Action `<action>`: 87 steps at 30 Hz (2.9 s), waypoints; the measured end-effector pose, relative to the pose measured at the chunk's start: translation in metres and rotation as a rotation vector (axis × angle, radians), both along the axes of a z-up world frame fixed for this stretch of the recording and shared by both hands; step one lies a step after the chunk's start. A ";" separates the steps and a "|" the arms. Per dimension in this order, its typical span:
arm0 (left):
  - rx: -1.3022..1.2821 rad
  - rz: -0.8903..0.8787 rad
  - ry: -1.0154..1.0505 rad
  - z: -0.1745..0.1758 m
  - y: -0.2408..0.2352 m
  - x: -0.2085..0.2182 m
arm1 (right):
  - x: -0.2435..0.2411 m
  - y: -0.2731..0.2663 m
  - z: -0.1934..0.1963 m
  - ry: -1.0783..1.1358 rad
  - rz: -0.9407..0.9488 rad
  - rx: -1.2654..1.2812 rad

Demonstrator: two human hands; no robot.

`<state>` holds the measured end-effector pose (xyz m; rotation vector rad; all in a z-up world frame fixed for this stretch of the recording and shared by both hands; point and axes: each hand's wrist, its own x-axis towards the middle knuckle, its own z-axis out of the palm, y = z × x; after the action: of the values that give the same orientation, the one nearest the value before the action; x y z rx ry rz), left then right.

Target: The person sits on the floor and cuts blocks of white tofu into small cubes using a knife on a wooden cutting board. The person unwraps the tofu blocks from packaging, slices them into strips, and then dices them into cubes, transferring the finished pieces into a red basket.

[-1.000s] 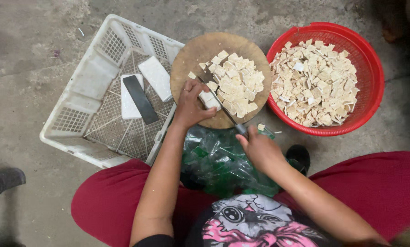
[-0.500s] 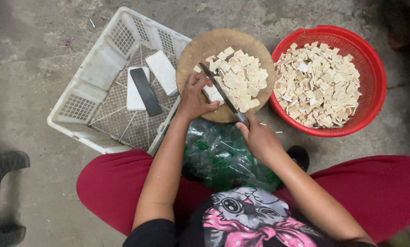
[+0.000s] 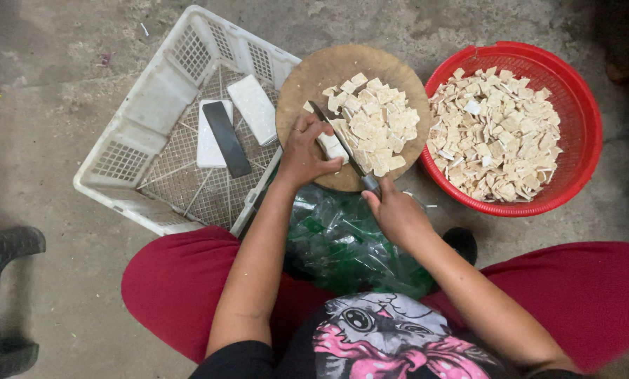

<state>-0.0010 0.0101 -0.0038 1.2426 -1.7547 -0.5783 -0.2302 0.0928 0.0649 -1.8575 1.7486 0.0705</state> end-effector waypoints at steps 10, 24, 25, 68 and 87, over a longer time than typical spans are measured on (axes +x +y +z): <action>0.024 -0.005 0.015 -0.001 0.002 0.003 | 0.004 -0.004 -0.044 0.005 -0.062 0.005; -0.024 -0.015 -0.008 0.000 0.002 0.003 | -0.015 0.023 0.021 -0.050 -0.037 -0.064; -0.009 -0.027 0.007 0.000 0.001 0.003 | -0.018 0.028 0.026 -0.023 -0.032 -0.035; 0.030 -0.115 0.028 0.003 -0.006 0.014 | -0.016 0.036 0.037 0.001 -0.014 -0.028; 0.059 -0.079 0.034 -0.005 -0.004 0.010 | 0.015 -0.002 -0.037 -0.105 -0.076 -0.019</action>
<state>0.0091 0.0064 -0.0086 1.2008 -1.7761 -0.6972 -0.2147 0.0908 0.0275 -1.7735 1.7513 -0.0722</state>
